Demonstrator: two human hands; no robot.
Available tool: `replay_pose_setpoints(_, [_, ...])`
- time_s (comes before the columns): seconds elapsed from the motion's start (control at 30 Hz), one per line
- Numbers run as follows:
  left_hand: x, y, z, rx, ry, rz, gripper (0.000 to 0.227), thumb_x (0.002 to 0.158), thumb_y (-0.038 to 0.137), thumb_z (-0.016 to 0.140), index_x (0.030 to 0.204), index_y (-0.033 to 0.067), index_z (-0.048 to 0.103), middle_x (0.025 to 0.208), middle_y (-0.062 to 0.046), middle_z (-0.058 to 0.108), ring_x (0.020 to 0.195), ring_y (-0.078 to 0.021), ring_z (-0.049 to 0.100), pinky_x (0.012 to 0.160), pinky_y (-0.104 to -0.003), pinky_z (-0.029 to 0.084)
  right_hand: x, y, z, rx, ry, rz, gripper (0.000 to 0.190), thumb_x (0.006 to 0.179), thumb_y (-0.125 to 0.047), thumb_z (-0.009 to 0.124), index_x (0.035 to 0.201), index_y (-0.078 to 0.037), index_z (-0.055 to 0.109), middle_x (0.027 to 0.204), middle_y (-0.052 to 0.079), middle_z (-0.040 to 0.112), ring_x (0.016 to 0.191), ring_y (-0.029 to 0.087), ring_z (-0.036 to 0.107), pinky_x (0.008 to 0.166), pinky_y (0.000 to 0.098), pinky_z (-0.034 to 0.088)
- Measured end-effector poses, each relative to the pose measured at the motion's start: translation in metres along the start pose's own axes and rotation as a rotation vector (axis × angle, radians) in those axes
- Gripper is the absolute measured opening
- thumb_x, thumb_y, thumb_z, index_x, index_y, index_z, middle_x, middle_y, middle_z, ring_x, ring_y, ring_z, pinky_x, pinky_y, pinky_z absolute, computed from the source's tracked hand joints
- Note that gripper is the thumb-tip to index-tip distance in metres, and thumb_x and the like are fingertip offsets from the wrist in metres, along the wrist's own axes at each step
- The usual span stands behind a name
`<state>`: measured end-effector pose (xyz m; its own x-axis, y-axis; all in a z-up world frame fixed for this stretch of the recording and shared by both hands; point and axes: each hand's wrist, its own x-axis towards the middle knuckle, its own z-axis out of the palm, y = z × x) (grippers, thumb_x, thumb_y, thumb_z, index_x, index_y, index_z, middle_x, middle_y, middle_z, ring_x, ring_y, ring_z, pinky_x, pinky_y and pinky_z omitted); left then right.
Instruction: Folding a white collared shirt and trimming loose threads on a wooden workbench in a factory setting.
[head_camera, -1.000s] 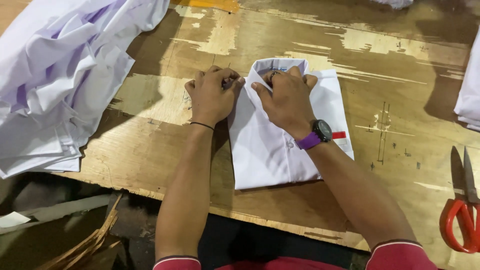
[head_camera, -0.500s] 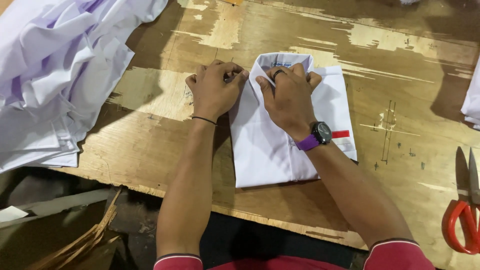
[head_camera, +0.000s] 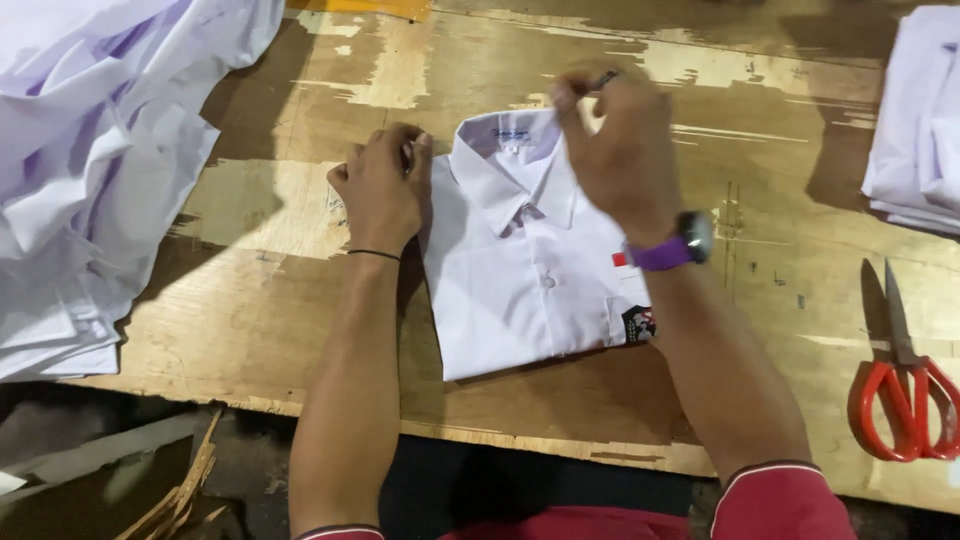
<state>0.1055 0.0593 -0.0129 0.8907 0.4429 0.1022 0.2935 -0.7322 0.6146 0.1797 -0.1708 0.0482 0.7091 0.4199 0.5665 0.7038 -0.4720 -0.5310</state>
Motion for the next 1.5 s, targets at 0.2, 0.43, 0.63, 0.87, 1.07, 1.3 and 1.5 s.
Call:
replay_pose_setpoints(0.2, [-0.016,0.029,-0.007,-0.052,0.325,0.338,0.022,0.1,0.035,0.06,0.115,0.0206,0.066,0.105,0.001,0.062,0.101,-0.0264,0.056,0.088,-0.046,0.037,-0.02,0.079,-0.035,-0.064,-0.048,0.332,0.013,0.105,-0.013,0.064,0.101,-0.007,0.075,0.098,0.006,0.076,0.089,0.018,0.067,0.074,0.0351,0.054])
replay_pose_setpoints(0.43, [-0.043,0.102,0.03,0.276,0.307,0.52,0.058,0.096,0.068,0.054,0.08,0.0156,0.07,0.082,-0.004,0.068,0.082,-0.0314,0.055,0.077,-0.047,0.035,-0.029,0.09,-0.005,-0.029,-0.18,0.609,0.024,0.097,-0.042,0.073,0.09,-0.019,0.077,0.09,-0.002,0.077,0.085,0.015,0.072,0.076,0.0331,0.055])
replay_pose_setpoints(0.63, [-0.033,0.081,0.076,0.37,0.302,0.538,0.032,0.096,0.031,0.061,0.07,0.013,0.061,0.07,-0.004,0.068,0.065,-0.0347,0.059,0.072,-0.048,0.039,-0.038,0.102,0.008,-0.001,-0.105,0.586,0.019,0.099,-0.031,0.072,0.088,-0.015,0.071,0.076,-0.003,0.07,0.072,0.01,0.066,0.068,0.0293,0.052])
replay_pose_setpoints(0.87, [-0.032,0.074,0.08,0.375,0.266,0.489,0.035,0.102,0.038,0.057,0.075,0.0159,0.058,0.061,-0.004,0.065,0.066,-0.0315,0.059,0.08,-0.046,0.035,-0.039,0.105,0.014,-0.224,-0.092,0.527,0.015,0.098,-0.036,0.069,0.09,-0.023,0.068,0.079,-0.009,0.071,0.086,0.021,0.069,0.089,0.0474,0.039])
replay_pose_setpoints(1.07, [-0.03,0.076,0.08,0.308,0.25,0.495,0.03,0.098,0.035,0.058,0.076,0.0151,0.057,0.068,-0.002,0.069,0.071,-0.0321,0.059,0.082,-0.048,0.035,-0.034,0.093,-0.007,-0.179,-0.142,0.24,0.036,0.103,-0.042,0.065,0.111,-0.007,0.067,0.114,0.006,0.065,0.1,0.026,0.06,0.083,0.0463,0.045])
replay_pose_setpoints(1.3, [-0.031,0.076,0.079,0.232,0.174,0.468,0.035,0.103,0.036,0.053,0.076,0.0146,0.056,0.073,0.003,0.069,0.078,-0.0295,0.057,0.089,-0.048,0.032,-0.042,0.094,0.008,-0.223,-0.395,0.317,0.038,0.1,-0.045,0.064,0.124,-0.015,0.065,0.126,0.007,0.051,0.115,0.034,0.049,0.093,0.0572,0.038])
replay_pose_setpoints(1.5, [-0.03,0.095,0.065,0.195,0.048,0.328,0.031,0.095,0.049,0.058,0.1,0.0204,0.07,0.077,0.0,0.076,0.096,-0.029,0.058,0.087,-0.05,0.028,-0.039,0.088,0.005,-0.196,-0.431,0.358,0.033,0.097,-0.041,0.062,0.12,-0.018,0.066,0.127,0.004,0.05,0.116,0.03,0.046,0.096,0.0573,0.034])
